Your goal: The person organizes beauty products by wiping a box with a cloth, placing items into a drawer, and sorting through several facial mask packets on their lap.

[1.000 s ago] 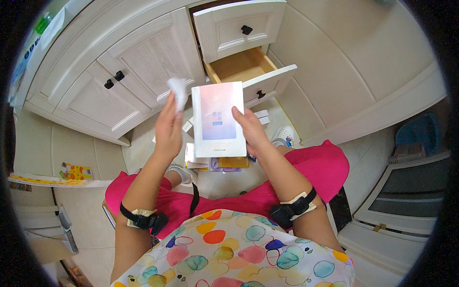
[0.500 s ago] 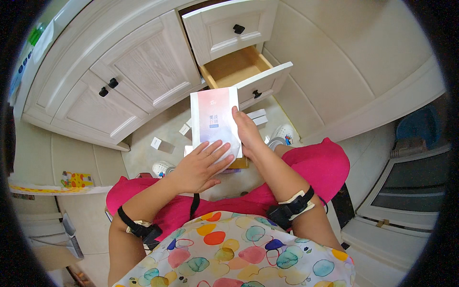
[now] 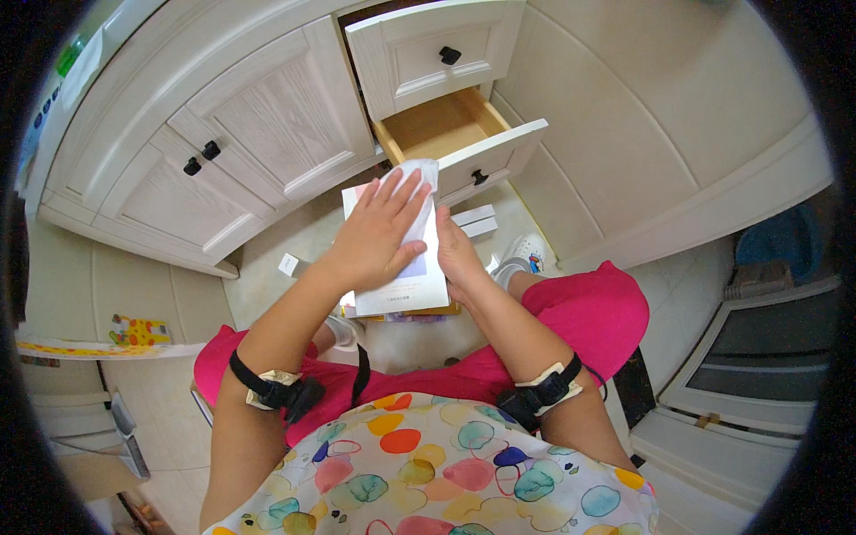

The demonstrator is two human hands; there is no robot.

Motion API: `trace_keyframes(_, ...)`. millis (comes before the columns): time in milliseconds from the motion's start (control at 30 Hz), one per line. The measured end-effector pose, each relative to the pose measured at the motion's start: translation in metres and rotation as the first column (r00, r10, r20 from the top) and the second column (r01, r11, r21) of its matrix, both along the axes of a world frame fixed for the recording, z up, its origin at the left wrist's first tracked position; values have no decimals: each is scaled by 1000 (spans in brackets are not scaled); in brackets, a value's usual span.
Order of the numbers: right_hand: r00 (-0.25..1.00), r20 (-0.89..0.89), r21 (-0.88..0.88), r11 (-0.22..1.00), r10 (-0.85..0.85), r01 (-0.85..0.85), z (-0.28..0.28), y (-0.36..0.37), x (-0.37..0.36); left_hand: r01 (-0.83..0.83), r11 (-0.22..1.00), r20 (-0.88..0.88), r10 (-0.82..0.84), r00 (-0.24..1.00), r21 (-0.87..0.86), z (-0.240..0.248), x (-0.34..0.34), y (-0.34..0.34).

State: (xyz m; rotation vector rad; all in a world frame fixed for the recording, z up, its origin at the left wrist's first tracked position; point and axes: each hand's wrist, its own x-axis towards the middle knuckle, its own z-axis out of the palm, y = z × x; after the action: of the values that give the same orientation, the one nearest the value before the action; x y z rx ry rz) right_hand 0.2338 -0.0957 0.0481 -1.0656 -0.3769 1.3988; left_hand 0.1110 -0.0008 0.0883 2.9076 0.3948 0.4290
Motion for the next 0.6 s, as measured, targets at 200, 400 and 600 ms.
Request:
trace_keyframes(200, 980, -189, 4, 998, -65, 67, 2, 4, 14, 146, 985, -22, -149, 989, -96, -8, -14, -48)
trace_keyframes(400, 959, -241, -61, 988, -151, 140, 4, 9, 15, 302, 952, 99, -305, 947, 46, -43, -29, -60)
trace_keyframes(600, 898, -436, 158, 978, -58, 139, -10, 9, 48, 340, 857, 317, -223, 922, -387, -41, -79, -63)
